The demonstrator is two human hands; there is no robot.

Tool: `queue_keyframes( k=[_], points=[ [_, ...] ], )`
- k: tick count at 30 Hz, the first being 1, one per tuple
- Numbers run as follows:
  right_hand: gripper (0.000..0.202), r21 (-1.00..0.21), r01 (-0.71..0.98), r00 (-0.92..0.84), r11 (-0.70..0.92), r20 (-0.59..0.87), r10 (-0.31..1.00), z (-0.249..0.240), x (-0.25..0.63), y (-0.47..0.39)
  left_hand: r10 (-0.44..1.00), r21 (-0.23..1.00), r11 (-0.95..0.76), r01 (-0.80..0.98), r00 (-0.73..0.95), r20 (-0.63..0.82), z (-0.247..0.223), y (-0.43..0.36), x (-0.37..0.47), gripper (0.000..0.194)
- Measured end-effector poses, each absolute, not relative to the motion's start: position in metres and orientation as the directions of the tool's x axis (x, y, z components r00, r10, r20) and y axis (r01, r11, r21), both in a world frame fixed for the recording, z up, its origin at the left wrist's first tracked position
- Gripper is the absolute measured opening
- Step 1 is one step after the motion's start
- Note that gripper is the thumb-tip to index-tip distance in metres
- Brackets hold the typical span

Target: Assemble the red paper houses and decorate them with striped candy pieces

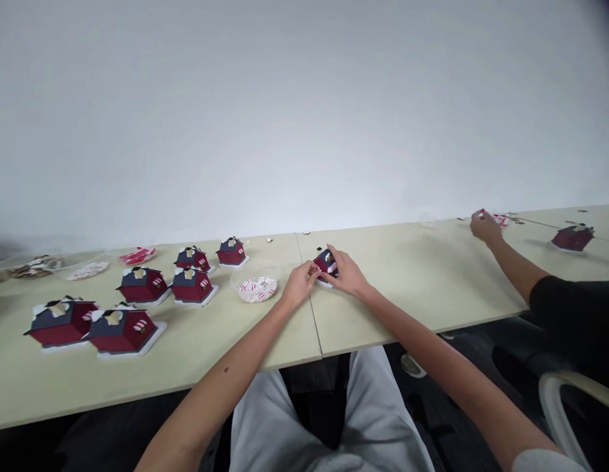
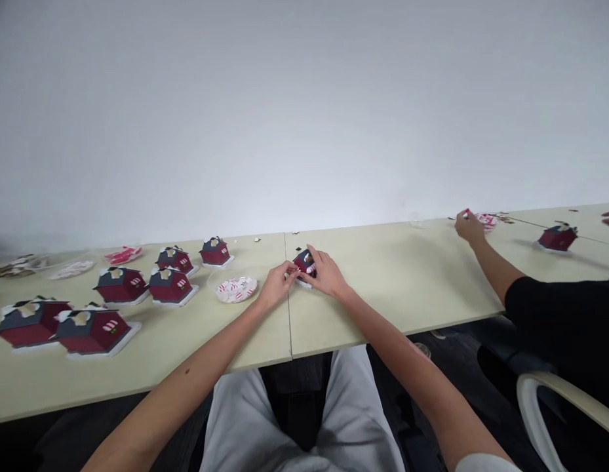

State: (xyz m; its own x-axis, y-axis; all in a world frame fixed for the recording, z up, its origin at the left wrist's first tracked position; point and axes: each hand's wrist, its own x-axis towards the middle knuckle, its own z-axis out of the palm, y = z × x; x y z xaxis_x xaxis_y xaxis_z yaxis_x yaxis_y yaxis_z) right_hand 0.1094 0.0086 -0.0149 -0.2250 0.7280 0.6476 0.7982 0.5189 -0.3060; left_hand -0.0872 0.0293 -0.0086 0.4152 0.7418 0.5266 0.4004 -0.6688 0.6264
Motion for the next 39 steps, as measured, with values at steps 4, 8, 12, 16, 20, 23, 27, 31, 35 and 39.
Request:
queue_keyframes(
  k=[4, 8, 12, 16, 20, 23, 27, 31, 35, 39],
  points=[
    [0.083, -0.327, 0.809, -0.183, 0.487, 0.648, 0.739, -0.018, 0.107, 0.007, 0.767, 0.653, -0.640, 0.404, 0.374, 0.521, -0.012, 0.031, -0.087, 0.014],
    [0.083, -0.342, 0.796, -0.175, 0.500, 0.659, 0.731, -0.020, 0.106, 0.007, 0.778, 0.651, -0.628, 0.427, 0.361, 0.514, -0.013, 0.031, -0.085, 0.016],
    [0.082, -0.319, 0.794, -0.189, 0.518, 0.680, 0.708, -0.021, 0.105, 0.008, 0.780, 0.619, -0.626, 0.474, 0.352, 0.518, -0.010, 0.029, -0.083, 0.016],
    [0.082, -0.336, 0.780, -0.190, 0.528, 0.677, 0.711, -0.022, 0.104, 0.008, 0.792, 0.623, -0.609, 0.491, 0.337, 0.509, -0.008, 0.028, -0.084, 0.015],
    [0.083, -0.404, 0.746, -0.185, 0.529, 0.637, 0.748, -0.021, 0.109, 0.006, 0.808, 0.654, -0.587, 0.476, 0.302, 0.506, -0.008, 0.032, -0.087, 0.041],
    [0.086, -0.431, 0.699, -0.243, 0.570, 0.607, 0.757, -0.018, 0.114, 0.000, 0.785, 0.672, -0.619, 0.405, 0.337, 0.520, -0.007, 0.036, -0.093, 0.081],
    [0.083, -0.463, 0.545, -0.405, 0.699, 0.585, 0.703, -0.012, 0.116, -0.009, 0.699, 0.725, -0.643, 0.246, 0.575, 0.425, -0.001, 0.031, -0.101, 0.097],
    [0.077, -0.580, 0.354, -0.477, 0.734, 0.563, 0.675, -0.009, 0.113, -0.011, 0.648, 0.735, -0.656, 0.168, 0.626, 0.435, 0.005, 0.023, -0.102, 0.097],
    [0.074, -0.671, 0.317, -0.442, 0.670, 0.520, 0.731, -0.010, 0.110, -0.007, 0.587, 0.633, -0.754, 0.176, 0.613, 0.528, 0.006, 0.024, -0.099, 0.086],
    [0.073, -0.698, 0.386, -0.387, 0.603, 0.471, 0.793, -0.005, 0.114, -0.010, 0.559, 0.565, -0.798, 0.207, 0.603, 0.569, 0.007, 0.025, -0.098, 0.069]
  ],
)
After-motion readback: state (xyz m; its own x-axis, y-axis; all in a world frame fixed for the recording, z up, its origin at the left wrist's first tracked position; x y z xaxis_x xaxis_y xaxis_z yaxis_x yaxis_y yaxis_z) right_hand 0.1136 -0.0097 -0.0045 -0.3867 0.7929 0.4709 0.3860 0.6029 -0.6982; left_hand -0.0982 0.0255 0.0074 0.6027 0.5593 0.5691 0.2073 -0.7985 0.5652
